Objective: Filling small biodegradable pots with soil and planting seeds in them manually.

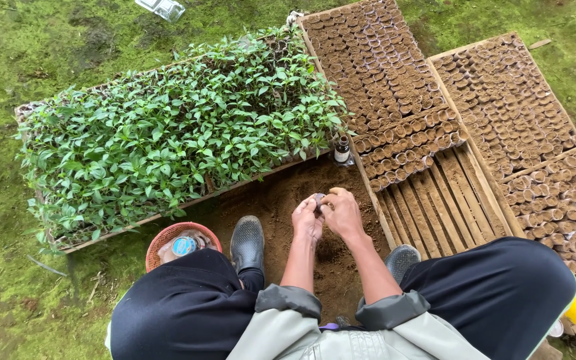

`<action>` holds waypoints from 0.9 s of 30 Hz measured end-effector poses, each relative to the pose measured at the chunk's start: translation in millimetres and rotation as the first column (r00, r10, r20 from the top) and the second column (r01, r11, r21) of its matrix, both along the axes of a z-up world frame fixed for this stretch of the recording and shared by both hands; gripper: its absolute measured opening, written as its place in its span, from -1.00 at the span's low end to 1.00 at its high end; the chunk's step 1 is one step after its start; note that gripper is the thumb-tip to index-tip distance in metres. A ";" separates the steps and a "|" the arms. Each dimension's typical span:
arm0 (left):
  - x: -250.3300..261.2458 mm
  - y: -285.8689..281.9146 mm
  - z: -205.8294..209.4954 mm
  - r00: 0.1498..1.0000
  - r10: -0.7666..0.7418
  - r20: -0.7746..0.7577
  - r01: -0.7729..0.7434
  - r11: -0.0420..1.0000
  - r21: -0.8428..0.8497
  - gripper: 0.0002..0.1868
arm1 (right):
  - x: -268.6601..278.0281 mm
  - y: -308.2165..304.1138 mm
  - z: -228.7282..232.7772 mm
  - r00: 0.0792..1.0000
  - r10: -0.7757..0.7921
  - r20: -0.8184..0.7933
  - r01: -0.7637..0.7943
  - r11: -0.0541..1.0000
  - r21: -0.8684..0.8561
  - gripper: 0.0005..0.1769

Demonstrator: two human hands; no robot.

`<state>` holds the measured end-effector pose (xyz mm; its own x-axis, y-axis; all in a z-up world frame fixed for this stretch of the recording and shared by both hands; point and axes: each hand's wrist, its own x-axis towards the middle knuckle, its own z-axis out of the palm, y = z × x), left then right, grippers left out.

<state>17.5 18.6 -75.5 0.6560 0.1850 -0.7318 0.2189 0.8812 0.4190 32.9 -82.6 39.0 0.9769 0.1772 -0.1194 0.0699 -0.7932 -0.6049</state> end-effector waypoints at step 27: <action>-13.3 39.9 -7.5 0.993 0.119 -0.012 -0.119 0.984 -0.135 -0.79 | -5.8 -1.6 -165.9 0.940 -0.225 -0.256 0.175 0.963 -0.204 -0.85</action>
<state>4.2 58.5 -83.0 0.6326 0.1607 -0.7576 0.1105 0.9495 0.2937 27.1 -84.2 -126.9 0.9146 -0.0670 -0.3988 -0.2502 -0.8684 -0.4280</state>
